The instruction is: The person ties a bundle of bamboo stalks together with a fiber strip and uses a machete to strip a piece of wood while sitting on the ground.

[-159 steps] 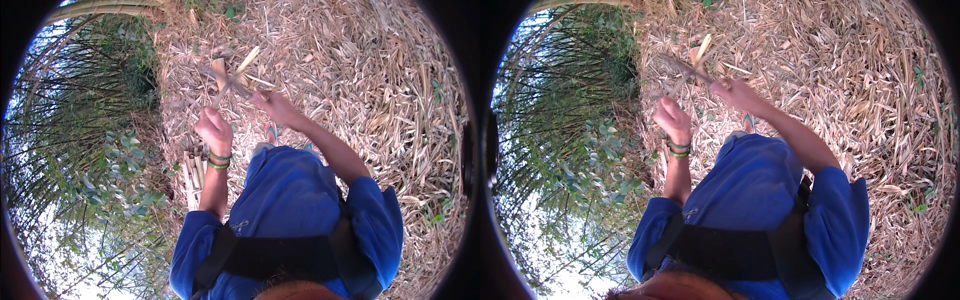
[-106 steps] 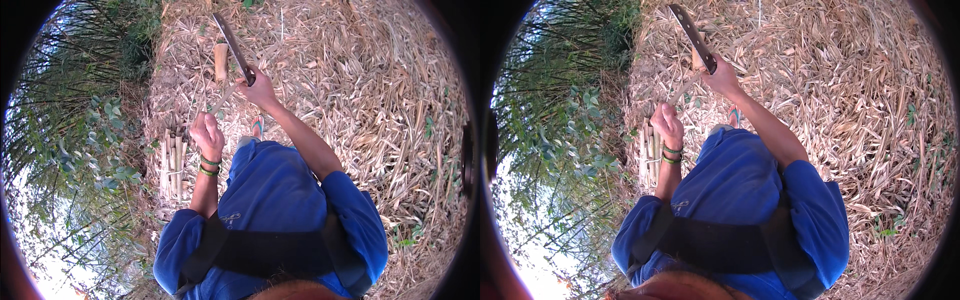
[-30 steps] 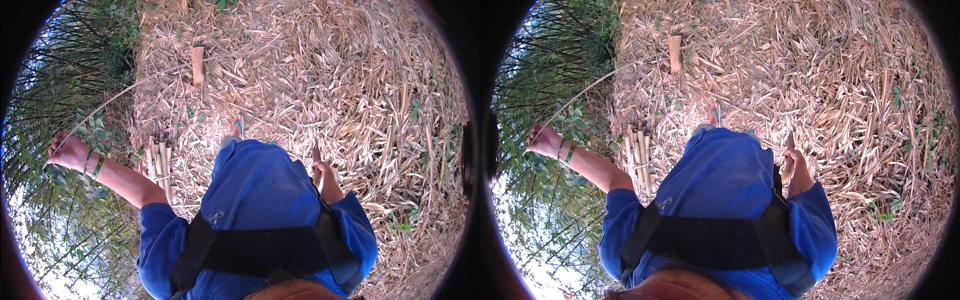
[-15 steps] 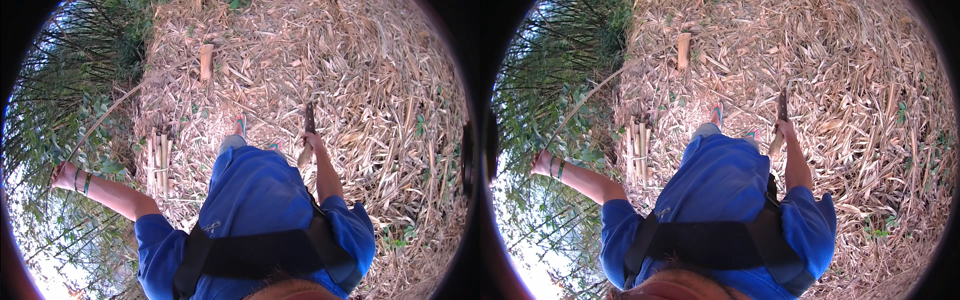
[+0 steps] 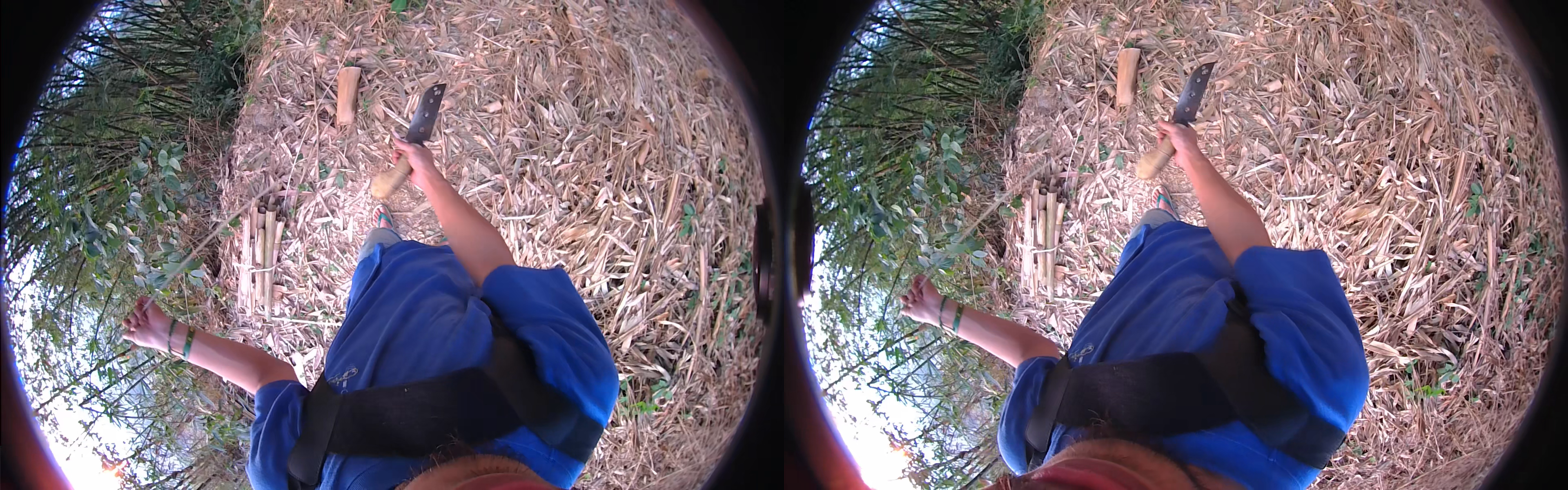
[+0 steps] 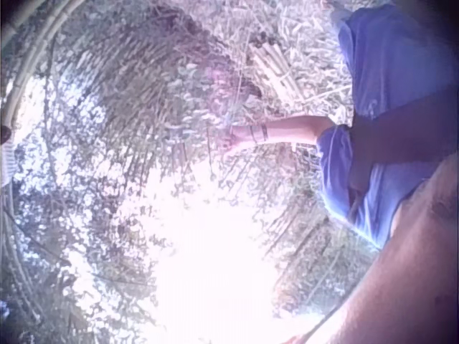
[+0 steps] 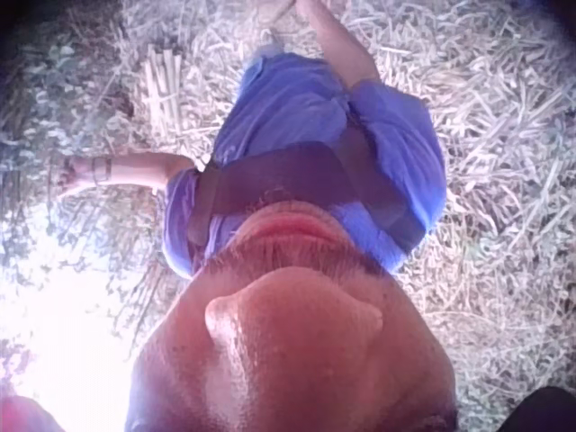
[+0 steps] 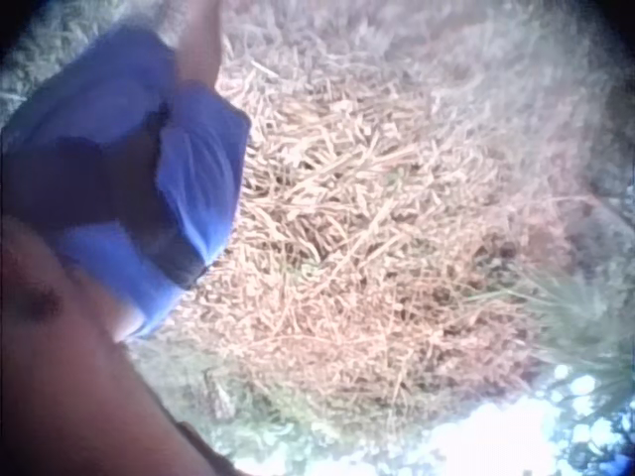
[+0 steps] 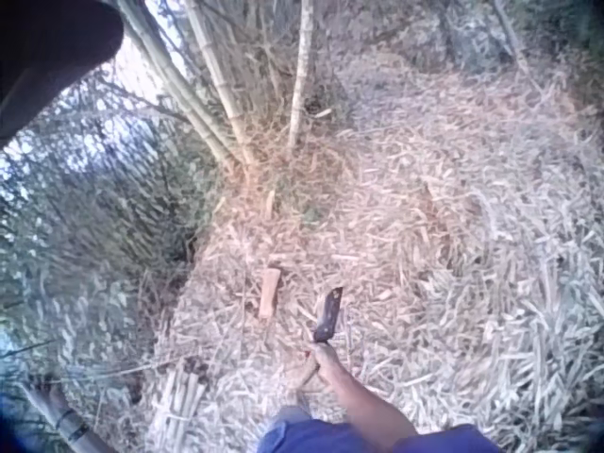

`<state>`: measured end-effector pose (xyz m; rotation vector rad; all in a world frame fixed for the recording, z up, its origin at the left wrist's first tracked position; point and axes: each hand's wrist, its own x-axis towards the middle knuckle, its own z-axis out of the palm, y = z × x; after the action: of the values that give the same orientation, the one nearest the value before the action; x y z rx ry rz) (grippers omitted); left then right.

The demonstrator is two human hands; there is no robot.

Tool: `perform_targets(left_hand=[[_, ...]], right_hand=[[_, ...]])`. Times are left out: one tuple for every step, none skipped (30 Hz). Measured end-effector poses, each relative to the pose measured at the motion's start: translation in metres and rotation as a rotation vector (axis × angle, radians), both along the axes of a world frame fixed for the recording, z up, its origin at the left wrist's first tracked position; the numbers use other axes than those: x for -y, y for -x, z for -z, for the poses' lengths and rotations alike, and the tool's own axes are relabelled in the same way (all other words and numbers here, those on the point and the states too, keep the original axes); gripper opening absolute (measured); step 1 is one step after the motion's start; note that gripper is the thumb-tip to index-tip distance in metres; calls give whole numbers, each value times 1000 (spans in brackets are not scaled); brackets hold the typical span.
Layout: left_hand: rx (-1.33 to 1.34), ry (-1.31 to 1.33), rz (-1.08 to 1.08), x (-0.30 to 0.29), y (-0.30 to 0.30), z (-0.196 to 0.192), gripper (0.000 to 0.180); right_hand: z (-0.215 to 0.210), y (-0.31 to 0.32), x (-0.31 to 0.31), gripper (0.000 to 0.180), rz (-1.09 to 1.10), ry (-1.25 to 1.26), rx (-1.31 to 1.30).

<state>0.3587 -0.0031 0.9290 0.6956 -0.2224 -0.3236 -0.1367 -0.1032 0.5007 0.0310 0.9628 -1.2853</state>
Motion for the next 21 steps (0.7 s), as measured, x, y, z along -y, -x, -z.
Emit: perform_targets(left_hand=[[5,8,17,-10,-3,5,50],[11,16,33,-19,-12,9,49],[18,5,74,-18,-21,14,47],[-28,-45,-18,-22,7,11,47],[-10,-39,-18,-44,-17,16,47],[-16,-61,-27,-50,-16,17,47],[-48,-55,-49,-50,-18,18,47],[-40,-51,-62,-50,-34,25,47],[-36,-63,-89,-58,-42,34,48],[-47,-24,-89,-67,-48,47,49],[-38,-27,-97,-87,-83,67,49],[-64,-193,-198,-99,-115,91,51],[-131,-146,-173,-96,-114,118,52],[-300,-231,-297,-98,-130,146,54],[-347,-50,-203,-113,-159,189,50],[-589,39,-222,-111,-168,229,45],[-694,7,-258,-121,-213,264,31],[-230,-237,-131,-161,-291,260,58],[-265,-400,-162,-160,-274,323,30],[-379,-427,-247,-158,-252,367,28],[-477,-340,-332,-150,-231,396,28]], right_hand=[[3,-16,18,28,53,-32,-11],[7,-31,33,36,66,-57,-34],[24,-38,54,41,143,-152,-215],[28,-54,62,42,157,-210,-245],[26,-77,68,43,152,-263,-261],[35,-86,77,44,166,-227,-208],[45,-89,86,45,194,-186,-154],[55,-88,97,45,229,-143,-100],[56,-96,102,45,238,-156,-69],[52,-104,105,45,244,-170,-43],[45,-116,110,45,244,-181,-8],[37,-121,116,36,272,-209,-26],[33,-118,122,27,313,-239,-56],[28,-118,128,19,351,-264,-83],[23,-120,130,19,372,-223,-106],[20,-111,133,18,411,-178,-148],[11,-114,134,18,442,-143,-149],[-9,-149,136,18,379,-94,-49],[-19,-133,137,19,389,-17,-55],[-33,-123,134,20,379,57,-61],[-49,-116,134,21,366,140,-60]])
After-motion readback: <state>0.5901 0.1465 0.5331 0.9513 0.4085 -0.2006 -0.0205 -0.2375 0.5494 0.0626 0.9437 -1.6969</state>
